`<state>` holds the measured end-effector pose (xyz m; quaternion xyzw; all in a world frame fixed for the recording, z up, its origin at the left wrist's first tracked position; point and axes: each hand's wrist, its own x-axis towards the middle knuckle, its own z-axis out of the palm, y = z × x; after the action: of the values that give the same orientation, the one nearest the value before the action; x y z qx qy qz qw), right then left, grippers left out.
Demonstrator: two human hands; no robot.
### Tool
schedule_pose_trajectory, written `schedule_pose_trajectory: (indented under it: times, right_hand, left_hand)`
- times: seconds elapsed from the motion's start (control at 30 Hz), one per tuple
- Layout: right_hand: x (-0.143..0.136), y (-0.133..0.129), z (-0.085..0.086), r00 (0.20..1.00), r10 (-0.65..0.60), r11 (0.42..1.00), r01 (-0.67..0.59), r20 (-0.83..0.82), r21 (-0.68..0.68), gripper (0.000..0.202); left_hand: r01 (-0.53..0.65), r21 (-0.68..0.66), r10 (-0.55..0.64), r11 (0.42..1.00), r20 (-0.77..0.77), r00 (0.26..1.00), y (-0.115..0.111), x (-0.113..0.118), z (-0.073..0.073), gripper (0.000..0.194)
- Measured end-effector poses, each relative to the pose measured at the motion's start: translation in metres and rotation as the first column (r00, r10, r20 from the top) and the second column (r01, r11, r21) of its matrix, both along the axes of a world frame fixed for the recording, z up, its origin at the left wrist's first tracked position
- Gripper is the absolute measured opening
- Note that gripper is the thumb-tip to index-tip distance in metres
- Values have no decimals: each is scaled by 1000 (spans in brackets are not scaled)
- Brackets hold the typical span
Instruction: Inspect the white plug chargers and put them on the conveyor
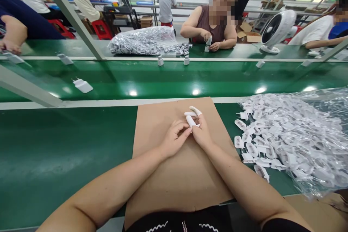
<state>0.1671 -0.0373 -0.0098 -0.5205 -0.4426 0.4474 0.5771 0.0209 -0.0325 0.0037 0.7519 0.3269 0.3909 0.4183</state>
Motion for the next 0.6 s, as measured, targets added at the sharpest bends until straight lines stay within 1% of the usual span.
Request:
schedule_pose_trajectory:
  times: [0.17, 0.33, 0.5, 0.6]
  right_hand:
    - [1, 1, -1, 999, 29, 999, -29, -17, 16, 54]
    - [2, 4, -1, 999, 20, 1000, -21, -34, -4, 57]
    - [1, 5, -2, 1000, 13, 1000, -13, -23, -27, 59]
    - [1, 3, -1, 999, 28, 1000, -28, -18, -1, 58]
  left_hand:
    - [0, 42, -1, 999, 29, 1000, 0, -1, 0, 15]
    - [-2, 112, 0, 994, 16, 1000, 1, -1, -3, 8]
    - [-33, 176, 29, 984, 25, 999, 3, 0, -4, 12]
    - [-19, 240, 10, 971, 40, 999, 2, -1, -1, 13]
